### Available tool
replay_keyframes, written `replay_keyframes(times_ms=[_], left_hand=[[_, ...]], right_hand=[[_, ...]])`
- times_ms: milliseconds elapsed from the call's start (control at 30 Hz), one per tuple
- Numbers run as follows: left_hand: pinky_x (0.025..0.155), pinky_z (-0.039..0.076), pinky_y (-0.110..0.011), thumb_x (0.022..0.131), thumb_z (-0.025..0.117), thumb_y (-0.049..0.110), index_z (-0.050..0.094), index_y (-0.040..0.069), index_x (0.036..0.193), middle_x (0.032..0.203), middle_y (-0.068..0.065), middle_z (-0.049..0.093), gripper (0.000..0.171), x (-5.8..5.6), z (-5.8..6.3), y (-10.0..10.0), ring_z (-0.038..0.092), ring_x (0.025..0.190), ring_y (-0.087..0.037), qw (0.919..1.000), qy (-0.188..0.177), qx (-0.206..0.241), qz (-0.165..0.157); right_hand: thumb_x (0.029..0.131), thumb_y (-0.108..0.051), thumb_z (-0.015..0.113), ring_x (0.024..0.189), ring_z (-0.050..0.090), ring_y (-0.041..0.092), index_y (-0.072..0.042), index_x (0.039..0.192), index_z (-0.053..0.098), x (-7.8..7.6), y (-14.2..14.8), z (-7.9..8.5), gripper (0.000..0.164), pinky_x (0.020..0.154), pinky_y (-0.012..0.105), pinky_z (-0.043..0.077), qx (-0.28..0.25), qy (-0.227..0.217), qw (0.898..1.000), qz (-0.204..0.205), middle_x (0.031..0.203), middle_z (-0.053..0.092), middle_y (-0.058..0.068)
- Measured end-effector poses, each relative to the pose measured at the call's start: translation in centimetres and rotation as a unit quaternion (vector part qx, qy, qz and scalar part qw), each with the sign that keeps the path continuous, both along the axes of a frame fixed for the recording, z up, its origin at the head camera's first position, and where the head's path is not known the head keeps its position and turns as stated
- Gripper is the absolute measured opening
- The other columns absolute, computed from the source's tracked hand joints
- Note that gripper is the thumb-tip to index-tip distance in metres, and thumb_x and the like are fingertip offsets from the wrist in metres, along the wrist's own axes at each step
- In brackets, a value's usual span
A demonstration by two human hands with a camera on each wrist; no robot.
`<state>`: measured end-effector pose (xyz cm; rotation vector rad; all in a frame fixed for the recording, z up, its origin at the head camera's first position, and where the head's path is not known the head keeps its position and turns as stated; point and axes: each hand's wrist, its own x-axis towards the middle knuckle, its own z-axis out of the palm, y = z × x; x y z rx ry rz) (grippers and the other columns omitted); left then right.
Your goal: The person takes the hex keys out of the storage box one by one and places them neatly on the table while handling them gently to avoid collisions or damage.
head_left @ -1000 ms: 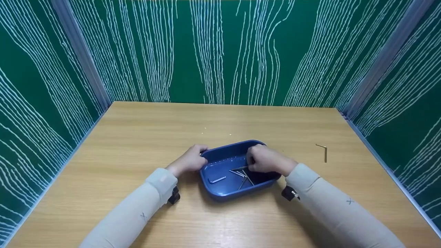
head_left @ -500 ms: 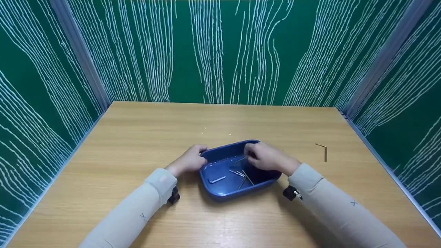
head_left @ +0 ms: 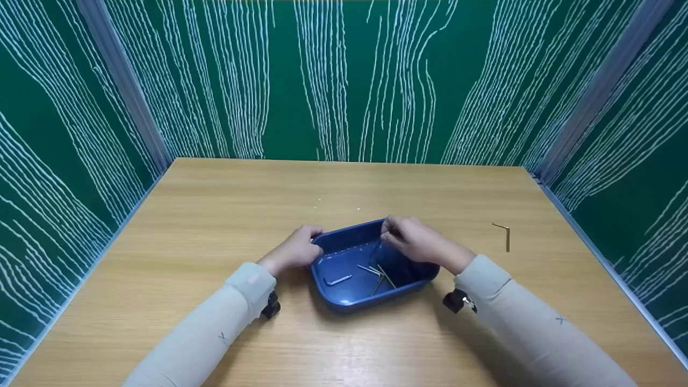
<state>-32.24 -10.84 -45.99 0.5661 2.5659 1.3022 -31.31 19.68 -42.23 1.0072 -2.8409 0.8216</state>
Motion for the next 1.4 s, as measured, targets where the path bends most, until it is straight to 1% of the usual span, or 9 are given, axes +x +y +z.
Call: replay_keyframes(times_ms=[233, 333, 500, 733, 767, 867, 967, 1100, 1400], left_hand=[[0.075, 0.047, -0.028, 0.084, 0.055, -0.005, 0.067, 0.001, 0.1, 0.092, -0.004, 0.062, 0.021, 0.1, 0.1, 0.1, 0.058, 0.086, -0.019, 1.0, 0.002, -0.001, 0.006], [0.077, 0.046, -0.028, 0.084, 0.055, -0.005, 0.067, 0.001, 0.098, 0.091, -0.003, 0.062, 0.019, 0.2, 0.2, 0.1, 0.058, 0.086, -0.019, 0.9999, 0.008, -0.005, 0.005], [0.076, 0.047, -0.028, 0.083, 0.055, -0.005, 0.067, 0.0, 0.098, 0.09, -0.002, 0.061, 0.019, 0.3, 0.4, 0.1, 0.057, 0.085, -0.019, 0.9999, 0.011, -0.005, 0.001], [0.069, 0.049, -0.026, 0.082, 0.054, -0.005, 0.065, 0.0, 0.096, 0.09, -0.003, 0.06, 0.019, 0.2, 0.3, 0.1, 0.058, 0.082, -0.018, 0.9999, 0.006, -0.01, 0.003], [0.069, 0.049, -0.026, 0.082, 0.054, -0.005, 0.065, 0.001, 0.096, 0.09, -0.003, 0.061, 0.019, 0.2, 0.3, 0.1, 0.058, 0.083, -0.018, 0.9999, 0.006, -0.01, 0.004], [0.073, 0.049, -0.027, 0.083, 0.055, -0.005, 0.066, 0.001, 0.098, 0.093, -0.004, 0.062, 0.02, 0.3, 0.3, 0.1, 0.058, 0.085, -0.019, 0.9999, 0.008, -0.012, 0.006], [0.076, 0.049, -0.028, 0.083, 0.055, -0.004, 0.067, 0.0, 0.1, 0.094, -0.005, 0.063, 0.021, 0.4, 0.4, 0.1, 0.058, 0.087, -0.019, 0.9998, 0.01, -0.013, 0.009], [0.077, 0.049, -0.028, 0.083, 0.056, -0.004, 0.067, 0.001, 0.1, 0.095, -0.005, 0.063, 0.022, 0.5, 0.5, 0.1, 0.058, 0.087, -0.019, 0.9999, 0.007, -0.01, 0.011], [0.078, 0.049, -0.028, 0.085, 0.056, -0.005, 0.07, 0.0, 0.105, 0.1, -0.008, 0.068, 0.025, 0.4, 0.3, 0.1, 0.06, 0.088, -0.019, 0.9999, 0.004, -0.009, 0.008]], right_hand=[[0.106, -0.01, 0.066, 0.076, 0.056, 0.011, -0.003, 0.102, 0.065, 0.2, 0.4, 0.4, 0.008, 0.071, 0.03, 0.048, -0.025, -0.012, 1.0, -0.003, 0.091, 0.071, 0.008], [0.105, -0.008, 0.066, 0.077, 0.058, 0.011, -0.003, 0.101, 0.065, 0.4, 0.6, 0.6, 0.006, 0.071, 0.028, 0.048, -0.033, -0.018, 0.999, 0.001, 0.096, 0.076, 0.012], [0.105, -0.005, 0.066, 0.075, 0.06, 0.011, -0.002, 0.101, 0.063, 0.5, 0.6, 0.9, 0.005, 0.065, 0.024, 0.046, -0.052, -0.045, 0.998, 0.0, 0.099, 0.08, 0.015], [0.105, -0.001, 0.066, 0.076, 0.064, 0.013, 0.005, 0.105, 0.066, 0.5, 0.6, 0.9, 0.006, 0.067, 0.02, 0.053, -0.093, -0.067, 0.993, 0.008, 0.096, 0.077, 0.02], [0.104, 0.0, 0.066, 0.074, 0.064, 0.013, 0.005, 0.104, 0.066, 0.4, 0.7, 0.8, 0.006, 0.064, 0.02, 0.053, -0.1, -0.069, 0.993, 0.012, 0.095, 0.076, 0.022], [0.103, -0.001, 0.069, 0.067, 0.062, 0.013, 0.004, 0.101, 0.07, 0.4, 0.8, 0.9, 0.005, 0.059, 0.02, 0.052, -0.108, -0.058, 0.992, 0.01, 0.091, 0.076, 0.021], [0.101, -0.001, 0.072, 0.068, 0.065, 0.013, 0.003, 0.099, 0.073, 0.3, 0.9, 0.9, 0.004, 0.061, 0.018, 0.053, -0.109, -0.034, 0.993, 0.004, 0.089, 0.076, 0.018], [0.099, -0.002, 0.075, 0.077, 0.071, 0.016, 0.004, 0.099, 0.075, 0.3, 1.0, 1.1, 0.006, 0.07, 0.017, 0.056, -0.103, -0.006, 0.995, -0.015, 0.09, 0.078, 0.015], [0.098, -0.002, 0.076, 0.074, 0.065, 0.016, 0.002, 0.099, 0.079, 0.1, 1.6, 1.4, 0.005, 0.067, 0.02, 0.053, -0.11, 0.01, 0.991, -0.072, 0.089, 0.079, 0.014]])
